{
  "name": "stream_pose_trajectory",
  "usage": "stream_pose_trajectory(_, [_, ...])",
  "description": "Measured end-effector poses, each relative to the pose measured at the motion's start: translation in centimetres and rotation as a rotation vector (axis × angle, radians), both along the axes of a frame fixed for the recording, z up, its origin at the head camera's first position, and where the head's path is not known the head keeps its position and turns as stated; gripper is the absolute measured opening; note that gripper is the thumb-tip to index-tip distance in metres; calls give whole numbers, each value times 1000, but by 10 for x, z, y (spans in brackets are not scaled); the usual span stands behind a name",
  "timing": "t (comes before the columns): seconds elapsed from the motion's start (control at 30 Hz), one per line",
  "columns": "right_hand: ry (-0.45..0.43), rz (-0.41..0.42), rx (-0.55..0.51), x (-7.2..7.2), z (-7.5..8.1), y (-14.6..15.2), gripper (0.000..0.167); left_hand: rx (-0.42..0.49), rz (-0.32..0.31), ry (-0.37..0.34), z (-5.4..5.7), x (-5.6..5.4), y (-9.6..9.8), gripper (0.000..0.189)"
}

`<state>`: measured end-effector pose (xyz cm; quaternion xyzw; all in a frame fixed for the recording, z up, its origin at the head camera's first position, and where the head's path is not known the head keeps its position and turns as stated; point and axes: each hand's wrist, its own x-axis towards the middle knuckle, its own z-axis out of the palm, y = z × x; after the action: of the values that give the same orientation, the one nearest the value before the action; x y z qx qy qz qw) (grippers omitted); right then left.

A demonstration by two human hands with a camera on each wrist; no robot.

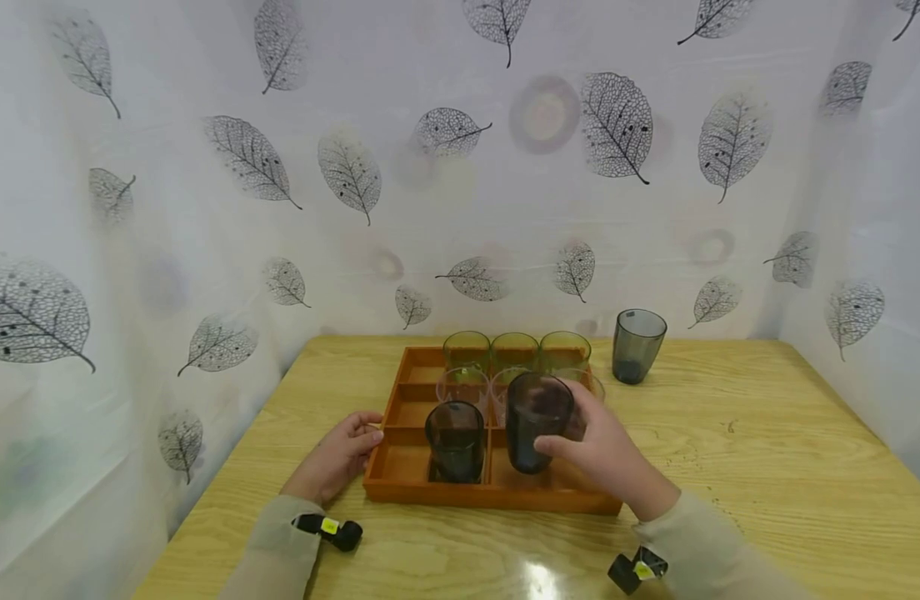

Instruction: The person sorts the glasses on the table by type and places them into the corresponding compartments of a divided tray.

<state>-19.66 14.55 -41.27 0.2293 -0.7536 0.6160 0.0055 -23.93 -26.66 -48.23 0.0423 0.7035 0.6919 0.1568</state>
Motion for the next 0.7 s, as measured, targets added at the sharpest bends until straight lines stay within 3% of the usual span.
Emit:
stream_pose_trajectory(0.3, [-86,-20,132,5,-10,-10,78,-12,5,-5,0,-1,0,46])
stream_pose_trajectory(0.7, [-157,30,96,2,-25,-16,75,-17,13,-16,0,0,0,46])
